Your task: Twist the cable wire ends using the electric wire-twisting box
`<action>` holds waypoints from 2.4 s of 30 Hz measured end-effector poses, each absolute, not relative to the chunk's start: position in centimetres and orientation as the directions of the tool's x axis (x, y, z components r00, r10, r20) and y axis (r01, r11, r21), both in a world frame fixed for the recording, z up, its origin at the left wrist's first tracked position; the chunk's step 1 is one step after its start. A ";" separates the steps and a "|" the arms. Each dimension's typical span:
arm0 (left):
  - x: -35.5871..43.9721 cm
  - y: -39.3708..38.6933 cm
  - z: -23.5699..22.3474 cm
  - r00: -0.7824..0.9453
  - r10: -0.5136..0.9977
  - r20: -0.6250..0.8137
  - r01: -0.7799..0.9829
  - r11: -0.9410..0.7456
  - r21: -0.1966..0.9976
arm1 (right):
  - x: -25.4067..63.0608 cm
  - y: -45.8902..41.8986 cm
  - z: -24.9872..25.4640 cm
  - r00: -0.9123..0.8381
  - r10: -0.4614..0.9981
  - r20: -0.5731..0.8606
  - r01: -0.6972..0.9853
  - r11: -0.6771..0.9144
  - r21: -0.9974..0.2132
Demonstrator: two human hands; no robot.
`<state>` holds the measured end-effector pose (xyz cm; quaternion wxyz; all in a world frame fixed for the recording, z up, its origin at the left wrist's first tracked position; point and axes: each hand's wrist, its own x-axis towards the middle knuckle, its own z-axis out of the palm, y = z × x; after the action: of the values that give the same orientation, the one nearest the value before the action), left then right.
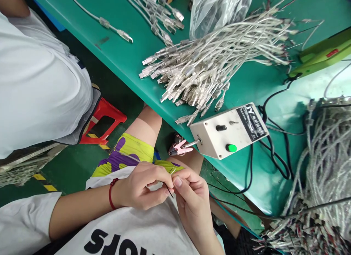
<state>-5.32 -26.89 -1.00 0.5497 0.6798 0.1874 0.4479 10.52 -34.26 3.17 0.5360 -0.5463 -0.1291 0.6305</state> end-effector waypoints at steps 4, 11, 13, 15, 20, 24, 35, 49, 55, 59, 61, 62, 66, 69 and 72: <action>-5.7 -27.0 -1.1 0.555 0.748 0.364 -0.227 -0.285 0.931 | 10.6 -34.0 3.1 0.148 0.811 -0.566 -0.537 -0.415 -0.735; -6.1 -26.8 -1.1 0.539 0.768 0.345 -0.203 -0.280 0.938 | 10.6 -33.7 2.5 0.112 0.795 -0.596 -0.508 -0.470 -0.722; -6.1 -26.6 -1.1 0.528 0.778 0.341 -0.192 -0.281 0.940 | 10.7 -33.5 2.4 0.142 0.791 -0.596 -0.470 -0.476 -0.743; -6.1 -26.6 -1.1 0.515 0.791 0.329 -0.175 -0.279 0.944 | 10.7 -33.2 2.2 0.194 0.782 -0.592 -0.453 -0.464 -0.761; -6.2 -26.8 -1.8 0.449 0.857 0.251 -0.133 -0.214 0.968 | 10.9 -31.8 1.7 0.195 0.781 -0.593 -0.585 -0.393 -0.709; -6.2 -27.1 -2.7 0.406 0.901 0.156 -0.095 -0.128 0.987 | 11.0 -30.5 1.4 0.189 0.768 -0.612 -0.697 -0.334 -0.635; -5.4 -26.5 -3.3 0.325 0.940 0.100 -0.061 -0.085 0.994 | 10.9 -29.9 -0.5 0.323 0.790 -0.522 -0.619 -0.240 -0.747; -4.9 -26.7 -3.1 0.288 0.950 0.117 -0.074 -0.100 0.992 | 10.8 -29.7 -1.0 0.308 0.790 -0.530 -0.631 -0.247 -0.735; -5.1 -26.9 -2.2 0.293 0.949 0.117 -0.186 -0.064 0.980 | 11.3 -31.6 -0.4 0.418 0.861 -0.289 -0.239 -0.203 -0.950; -5.4 -26.8 -1.2 0.400 0.907 0.133 -0.281 -0.017 0.960 | 11.3 -33.1 1.3 0.308 0.942 -0.132 -0.040 -0.126 -0.991; -5.4 -26.9 -0.9 0.419 0.897 0.138 -0.297 -0.008 0.955 | 11.1 -33.1 1.8 0.283 0.947 -0.149 -0.093 -0.127 -0.987; -5.4 -26.9 -0.9 0.420 0.897 0.136 -0.296 -0.006 0.955 | 10.9 -32.9 1.8 0.287 0.945 -0.156 -0.140 -0.119 -0.983; -5.4 -27.2 -1.0 0.444 0.886 0.131 -0.282 -0.001 0.959 | 10.4 -32.3 1.2 0.280 0.945 -0.172 -0.368 -0.060 -0.928; -5.5 -27.3 -1.1 0.482 0.862 0.157 -0.252 -0.035 0.967 | 10.3 -32.5 0.8 0.263 0.942 -0.210 -0.455 -0.071 -0.888; -5.5 -27.4 -1.3 0.499 0.845 0.190 -0.237 -0.077 0.968 | 10.3 -32.9 0.7 0.274 0.934 -0.231 -0.444 -0.091 -0.891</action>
<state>-5.53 -27.41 -1.29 0.6294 0.5946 0.2556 0.4300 10.28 -32.91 0.68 0.6271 -0.4936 -0.2479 0.5492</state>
